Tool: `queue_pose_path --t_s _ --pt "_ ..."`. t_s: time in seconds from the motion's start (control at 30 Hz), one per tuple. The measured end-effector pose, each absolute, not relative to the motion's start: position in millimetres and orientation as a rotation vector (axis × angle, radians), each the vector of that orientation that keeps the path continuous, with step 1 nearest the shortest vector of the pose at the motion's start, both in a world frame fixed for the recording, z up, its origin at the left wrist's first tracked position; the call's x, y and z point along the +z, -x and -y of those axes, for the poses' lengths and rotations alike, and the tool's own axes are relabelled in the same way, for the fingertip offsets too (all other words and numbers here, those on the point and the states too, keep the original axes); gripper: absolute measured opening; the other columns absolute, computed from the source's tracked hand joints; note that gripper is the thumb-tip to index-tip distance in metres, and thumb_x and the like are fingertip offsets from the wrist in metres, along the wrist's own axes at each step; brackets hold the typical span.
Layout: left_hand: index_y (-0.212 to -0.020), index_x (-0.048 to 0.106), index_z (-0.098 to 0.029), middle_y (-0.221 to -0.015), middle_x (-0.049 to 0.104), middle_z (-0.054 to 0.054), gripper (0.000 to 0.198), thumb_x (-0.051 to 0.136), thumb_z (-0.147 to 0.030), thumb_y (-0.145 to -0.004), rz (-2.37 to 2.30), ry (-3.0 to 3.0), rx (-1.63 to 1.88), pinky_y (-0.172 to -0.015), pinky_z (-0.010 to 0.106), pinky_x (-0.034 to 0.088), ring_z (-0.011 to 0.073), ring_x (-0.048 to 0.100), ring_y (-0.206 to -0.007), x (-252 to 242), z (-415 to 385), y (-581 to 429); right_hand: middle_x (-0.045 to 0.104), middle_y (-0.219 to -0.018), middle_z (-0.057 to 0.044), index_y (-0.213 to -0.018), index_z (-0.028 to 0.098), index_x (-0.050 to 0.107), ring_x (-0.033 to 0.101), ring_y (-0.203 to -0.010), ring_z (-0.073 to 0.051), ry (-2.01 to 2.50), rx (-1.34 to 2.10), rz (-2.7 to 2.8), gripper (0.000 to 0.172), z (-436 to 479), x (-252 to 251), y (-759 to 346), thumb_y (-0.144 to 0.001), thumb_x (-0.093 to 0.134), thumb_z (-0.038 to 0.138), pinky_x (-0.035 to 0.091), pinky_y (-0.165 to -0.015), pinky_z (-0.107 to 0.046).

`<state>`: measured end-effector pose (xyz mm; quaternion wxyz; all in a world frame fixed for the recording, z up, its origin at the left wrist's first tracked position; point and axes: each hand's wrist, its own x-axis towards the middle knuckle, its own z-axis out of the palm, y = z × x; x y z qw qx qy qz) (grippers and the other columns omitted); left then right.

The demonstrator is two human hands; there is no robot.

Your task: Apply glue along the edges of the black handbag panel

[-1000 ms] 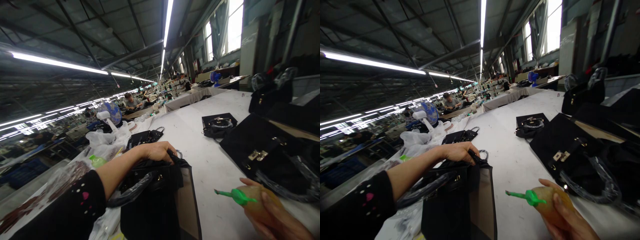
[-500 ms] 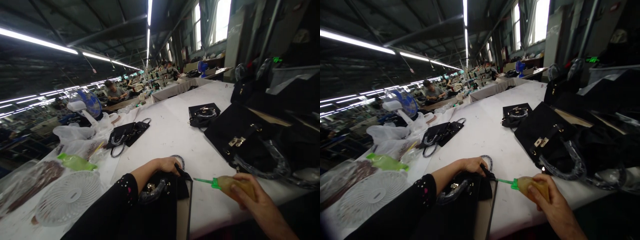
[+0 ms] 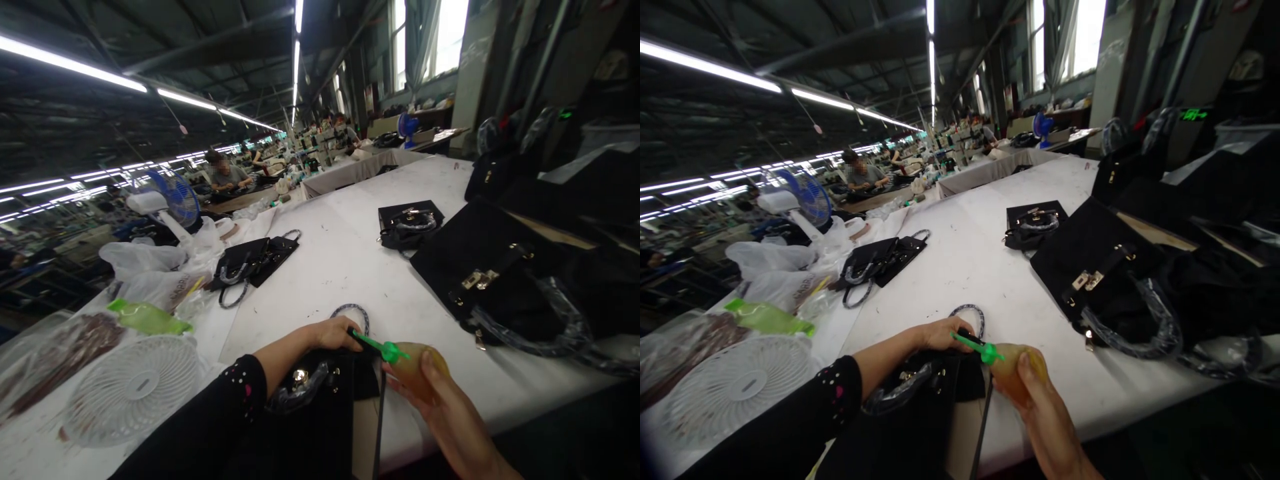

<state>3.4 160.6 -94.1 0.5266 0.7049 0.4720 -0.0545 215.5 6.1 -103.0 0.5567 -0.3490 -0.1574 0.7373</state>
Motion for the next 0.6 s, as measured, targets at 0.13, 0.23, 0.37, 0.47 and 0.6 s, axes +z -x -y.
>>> queue_pose_path --t_s 0.13,0.23,0.37,0.47,0.6 --pt "-0.085 0.07 -0.014 -0.07 0.062 -0.002 0.022 0.07 -0.027 -0.067 -1.108 -1.693 -0.091 -0.066 0.022 0.043 0.0122 0.052 -0.068 -93.1 -155.5 -3.2 0.071 -0.112 -0.008 -0.113 0.021 0.064 0.065 -0.103 -0.025 0.812 1.811 0.264 0.046 -13.7 -102.3 -188.3 -0.083 0.069 0.055 0.05 -0.093 -0.043" --pt "-0.089 0.07 -0.015 -0.072 0.062 -0.002 0.024 0.068 -0.03 -0.07 -1.124 -1.691 -0.081 -0.065 0.023 0.043 0.0127 0.053 -0.068 -87.2 -152.8 -3.4 0.074 -0.096 -0.007 -0.11 0.021 0.066 0.07 -0.088 -0.026 0.699 1.889 0.092 0.045 -24.8 -99.7 -178.4 -0.08 0.072 0.054 0.052 -0.089 -0.045" --pt "-0.089 0.069 -0.017 -0.075 0.059 -0.002 0.025 0.066 -0.035 -0.071 -1.172 -1.694 -0.06 -0.067 0.023 0.042 0.0135 0.053 -0.072 -74.2 -152.8 1.4 0.075 -0.088 -0.004 -0.101 0.023 0.07 0.071 -0.09 -0.029 0.568 1.894 -0.018 0.04 -38.4 -100.3 -170.2 -0.077 0.074 0.055 0.052 -0.09 -0.046" --pt "-0.092 0.068 -0.018 -0.076 0.059 -0.002 0.034 0.068 -0.045 -0.07 -1.135 -1.682 -0.078 -0.063 0.023 0.042 0.0139 0.054 -0.07 -63.0 -142.4 5.8 0.076 -0.087 -0.002 -0.097 0.027 0.072 0.072 -0.088 -0.024 0.553 1.845 -0.045 0.034 -41.8 -107.4 -161.0 -0.076 0.075 0.053 0.055 -0.085 -0.039" --pt "-0.097 0.066 -0.021 -0.081 0.064 -0.003 0.053 0.084 -0.047 -0.055 -1.126 -1.662 -0.057 -0.061 0.022 0.043 0.0143 0.056 -0.073 -63.3 -132.2 0.1 0.074 -0.065 0.005 -0.073 0.031 0.074 0.071 -0.063 -0.019 0.53 1.802 0.185 0.039 -66.3 -117.6 -175.5 -0.062 0.076 0.068 0.055 -0.06 -0.03"
